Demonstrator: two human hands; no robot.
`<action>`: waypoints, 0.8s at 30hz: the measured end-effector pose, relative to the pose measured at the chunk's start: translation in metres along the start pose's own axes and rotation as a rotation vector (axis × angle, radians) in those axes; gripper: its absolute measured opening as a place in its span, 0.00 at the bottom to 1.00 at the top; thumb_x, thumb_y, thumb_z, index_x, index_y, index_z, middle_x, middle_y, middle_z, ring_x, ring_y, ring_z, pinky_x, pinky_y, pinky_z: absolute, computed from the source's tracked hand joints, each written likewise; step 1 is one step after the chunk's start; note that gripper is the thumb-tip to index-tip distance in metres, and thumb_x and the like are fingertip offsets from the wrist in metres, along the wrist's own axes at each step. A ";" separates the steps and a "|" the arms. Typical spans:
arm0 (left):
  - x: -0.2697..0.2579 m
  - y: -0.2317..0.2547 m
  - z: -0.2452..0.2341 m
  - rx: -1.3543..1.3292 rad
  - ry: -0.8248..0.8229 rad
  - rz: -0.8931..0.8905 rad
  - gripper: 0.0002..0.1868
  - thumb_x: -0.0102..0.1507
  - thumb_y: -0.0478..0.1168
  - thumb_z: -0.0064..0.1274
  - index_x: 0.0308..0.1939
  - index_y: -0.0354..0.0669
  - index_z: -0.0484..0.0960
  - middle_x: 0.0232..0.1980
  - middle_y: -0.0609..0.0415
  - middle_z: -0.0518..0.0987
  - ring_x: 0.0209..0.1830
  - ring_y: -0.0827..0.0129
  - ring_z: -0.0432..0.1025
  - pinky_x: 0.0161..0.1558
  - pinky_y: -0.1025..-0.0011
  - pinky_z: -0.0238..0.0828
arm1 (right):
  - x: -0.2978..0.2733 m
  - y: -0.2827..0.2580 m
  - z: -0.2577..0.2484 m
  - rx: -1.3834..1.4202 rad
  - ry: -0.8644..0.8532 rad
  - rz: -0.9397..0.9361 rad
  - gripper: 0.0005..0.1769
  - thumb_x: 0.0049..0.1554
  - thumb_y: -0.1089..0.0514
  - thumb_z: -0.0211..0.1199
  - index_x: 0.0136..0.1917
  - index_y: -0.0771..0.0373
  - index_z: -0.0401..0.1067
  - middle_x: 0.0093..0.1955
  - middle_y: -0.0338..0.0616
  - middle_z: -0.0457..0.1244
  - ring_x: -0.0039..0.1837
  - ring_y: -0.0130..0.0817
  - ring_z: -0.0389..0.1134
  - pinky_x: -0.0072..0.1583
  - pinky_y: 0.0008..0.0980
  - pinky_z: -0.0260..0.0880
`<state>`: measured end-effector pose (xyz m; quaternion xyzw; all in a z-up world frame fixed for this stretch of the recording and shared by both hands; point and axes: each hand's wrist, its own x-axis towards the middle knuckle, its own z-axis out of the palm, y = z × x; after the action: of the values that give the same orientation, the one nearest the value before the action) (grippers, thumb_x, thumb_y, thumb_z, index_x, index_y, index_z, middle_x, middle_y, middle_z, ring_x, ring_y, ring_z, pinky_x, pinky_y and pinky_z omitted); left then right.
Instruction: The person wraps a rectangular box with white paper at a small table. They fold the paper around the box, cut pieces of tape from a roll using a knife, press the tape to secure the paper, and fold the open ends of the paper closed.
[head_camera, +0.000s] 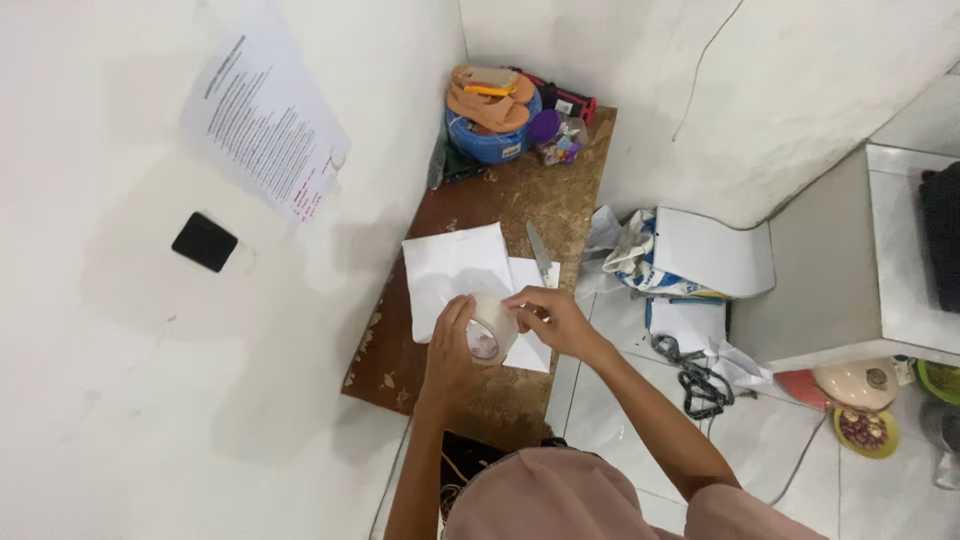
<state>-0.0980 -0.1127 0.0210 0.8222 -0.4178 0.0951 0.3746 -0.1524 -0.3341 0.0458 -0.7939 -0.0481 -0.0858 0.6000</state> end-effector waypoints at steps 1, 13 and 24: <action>0.001 0.001 0.000 0.013 -0.007 -0.001 0.60 0.41 0.41 0.76 0.73 0.41 0.59 0.73 0.45 0.64 0.76 0.47 0.59 0.73 0.52 0.63 | -0.001 0.004 -0.001 -0.022 0.026 -0.035 0.09 0.61 0.66 0.60 0.55 0.66 0.78 0.46 0.46 0.70 0.43 0.29 0.73 0.45 0.30 0.77; 0.015 -0.008 0.021 -0.102 0.077 0.015 0.60 0.45 0.41 0.75 0.75 0.33 0.56 0.72 0.33 0.63 0.72 0.40 0.61 0.66 0.50 0.66 | 0.002 0.038 0.007 -0.200 0.083 -0.373 0.04 0.65 0.65 0.57 0.51 0.63 0.63 0.43 0.43 0.57 0.40 0.31 0.57 0.44 0.33 0.63; 0.037 -0.022 0.024 -0.058 0.101 0.188 0.59 0.44 0.39 0.75 0.75 0.33 0.57 0.74 0.36 0.62 0.76 0.42 0.59 0.72 0.50 0.63 | 0.008 0.012 -0.003 -0.058 0.182 -0.278 0.04 0.62 0.66 0.60 0.50 0.64 0.67 0.49 0.43 0.61 0.49 0.29 0.64 0.47 0.29 0.70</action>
<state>-0.0617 -0.1440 0.0095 0.7622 -0.4765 0.1590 0.4084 -0.1430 -0.3405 0.0364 -0.7855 -0.1002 -0.2408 0.5613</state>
